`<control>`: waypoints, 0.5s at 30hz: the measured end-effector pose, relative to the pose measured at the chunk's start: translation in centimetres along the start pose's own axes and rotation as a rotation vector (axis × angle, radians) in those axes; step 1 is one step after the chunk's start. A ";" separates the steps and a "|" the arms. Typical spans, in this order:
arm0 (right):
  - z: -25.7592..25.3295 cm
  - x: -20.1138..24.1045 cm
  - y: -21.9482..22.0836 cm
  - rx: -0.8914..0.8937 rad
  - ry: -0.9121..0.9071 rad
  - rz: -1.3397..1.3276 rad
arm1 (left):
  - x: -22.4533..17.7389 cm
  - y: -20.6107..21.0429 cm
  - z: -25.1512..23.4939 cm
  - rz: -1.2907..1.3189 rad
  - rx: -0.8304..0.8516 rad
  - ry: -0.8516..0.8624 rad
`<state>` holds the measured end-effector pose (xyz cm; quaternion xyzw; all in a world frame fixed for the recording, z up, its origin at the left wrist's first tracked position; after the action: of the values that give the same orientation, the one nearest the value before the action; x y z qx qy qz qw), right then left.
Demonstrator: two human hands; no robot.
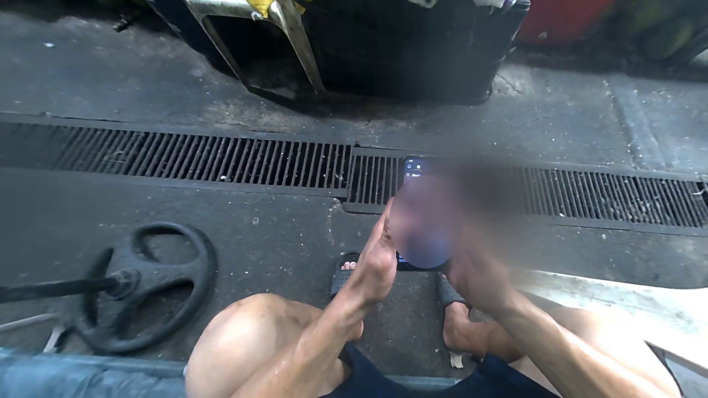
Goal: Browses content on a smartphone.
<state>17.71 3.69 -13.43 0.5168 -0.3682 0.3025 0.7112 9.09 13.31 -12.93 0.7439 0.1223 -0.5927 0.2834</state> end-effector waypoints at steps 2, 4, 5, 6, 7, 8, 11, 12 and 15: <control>0.0 0.0 0.0 -0.001 0.003 -0.006 | 0.1 0.0 0.0 0.003 -0.001 -0.002; 0.0 0.0 0.0 0.002 -0.001 -0.002 | 0.0 0.0 0.0 0.003 0.001 0.000; 0.1 0.1 0.1 0.007 -0.002 0.000 | 0.0 0.0 0.0 0.006 0.000 0.001; 0.1 0.1 0.1 0.007 -0.002 0.001 | 0.0 0.0 0.0 0.005 -0.006 0.001; 0.1 0.1 0.1 0.004 -0.001 -0.001 | 0.0 -0.1 0.1 -0.002 -0.012 -0.001; 0.1 0.0 0.1 -0.003 0.003 -0.006 | 0.0 -0.1 0.1 -0.017 -0.014 -0.006; 0.1 0.0 0.1 -0.008 0.015 -0.019 | 0.1 -0.2 0.2 -0.035 -0.023 -0.015; 0.1 0.0 0.1 -0.005 0.016 -0.024 | 0.1 -0.2 0.2 -0.034 -0.024 -0.017; 0.1 0.0 0.1 -0.001 0.015 -0.029 | 0.0 -0.3 0.2 -0.045 -0.026 -0.018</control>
<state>17.61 3.63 -13.36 0.5194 -0.3554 0.2960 0.7185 8.81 13.47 -13.08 0.7317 0.1442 -0.6041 0.2808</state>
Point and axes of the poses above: each hand's wrist, its own z-axis away from the middle knuckle, its own y-axis out of the palm, x = y × z, the point moved 7 cm from there along -z, towards the middle knuckle, and after that the axes turned 13 degrees about y, right-handed, at the moved point
